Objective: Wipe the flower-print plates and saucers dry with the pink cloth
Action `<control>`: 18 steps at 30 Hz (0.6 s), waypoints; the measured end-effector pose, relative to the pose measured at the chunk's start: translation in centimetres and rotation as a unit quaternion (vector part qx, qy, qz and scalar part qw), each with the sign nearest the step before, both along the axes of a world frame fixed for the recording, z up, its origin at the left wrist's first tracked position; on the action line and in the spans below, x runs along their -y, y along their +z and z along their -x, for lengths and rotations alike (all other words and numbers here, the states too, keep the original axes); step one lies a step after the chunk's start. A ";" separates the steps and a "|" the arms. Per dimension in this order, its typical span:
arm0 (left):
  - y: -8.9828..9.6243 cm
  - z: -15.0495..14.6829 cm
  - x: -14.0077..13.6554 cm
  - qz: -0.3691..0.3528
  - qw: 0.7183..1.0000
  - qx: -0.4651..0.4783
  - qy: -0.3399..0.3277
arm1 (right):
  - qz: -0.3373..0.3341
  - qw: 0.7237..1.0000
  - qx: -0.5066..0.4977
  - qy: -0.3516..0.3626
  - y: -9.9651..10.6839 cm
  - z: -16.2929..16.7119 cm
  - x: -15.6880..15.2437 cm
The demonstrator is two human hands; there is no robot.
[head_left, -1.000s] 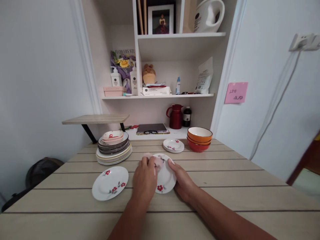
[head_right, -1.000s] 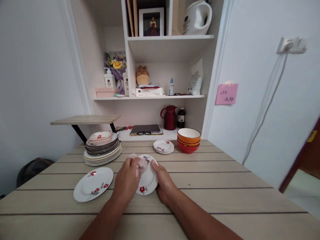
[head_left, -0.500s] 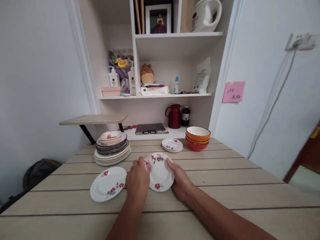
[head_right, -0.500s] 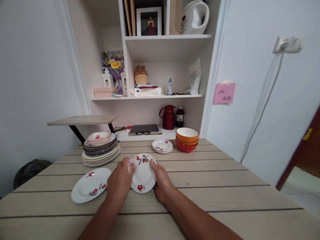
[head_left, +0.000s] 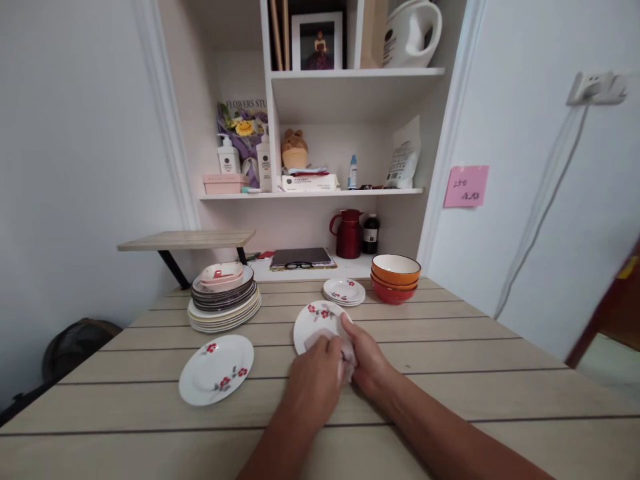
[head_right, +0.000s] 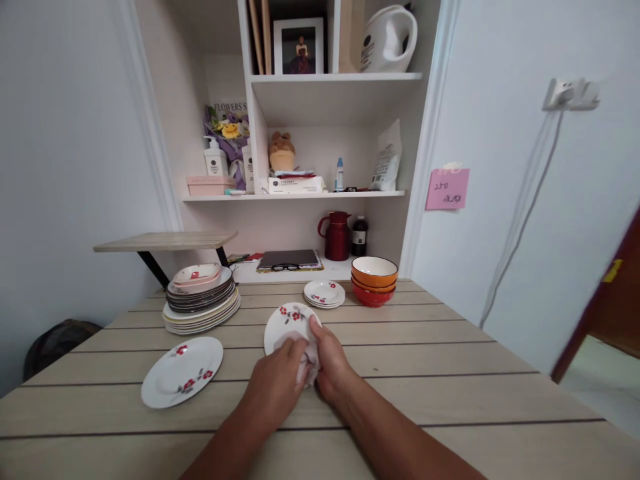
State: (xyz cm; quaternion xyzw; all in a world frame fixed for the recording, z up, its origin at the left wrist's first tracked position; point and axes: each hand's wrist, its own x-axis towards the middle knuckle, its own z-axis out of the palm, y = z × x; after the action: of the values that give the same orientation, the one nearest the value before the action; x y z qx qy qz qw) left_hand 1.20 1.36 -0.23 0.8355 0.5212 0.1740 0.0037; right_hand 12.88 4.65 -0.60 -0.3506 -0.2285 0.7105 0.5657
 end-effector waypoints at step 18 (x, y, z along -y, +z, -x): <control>0.4 2.6 -1.8 0.038 0.982 0.013 0.183 | 0.011 0.999 -0.019 -0.047 -0.1 -0.1 -0.7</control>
State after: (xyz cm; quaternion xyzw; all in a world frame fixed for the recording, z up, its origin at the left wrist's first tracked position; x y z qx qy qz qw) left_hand -1.38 3.11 0.17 0.7230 0.6713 0.1627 0.0100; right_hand 12.98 5.36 -0.67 -0.3536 -0.1934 0.6921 0.5988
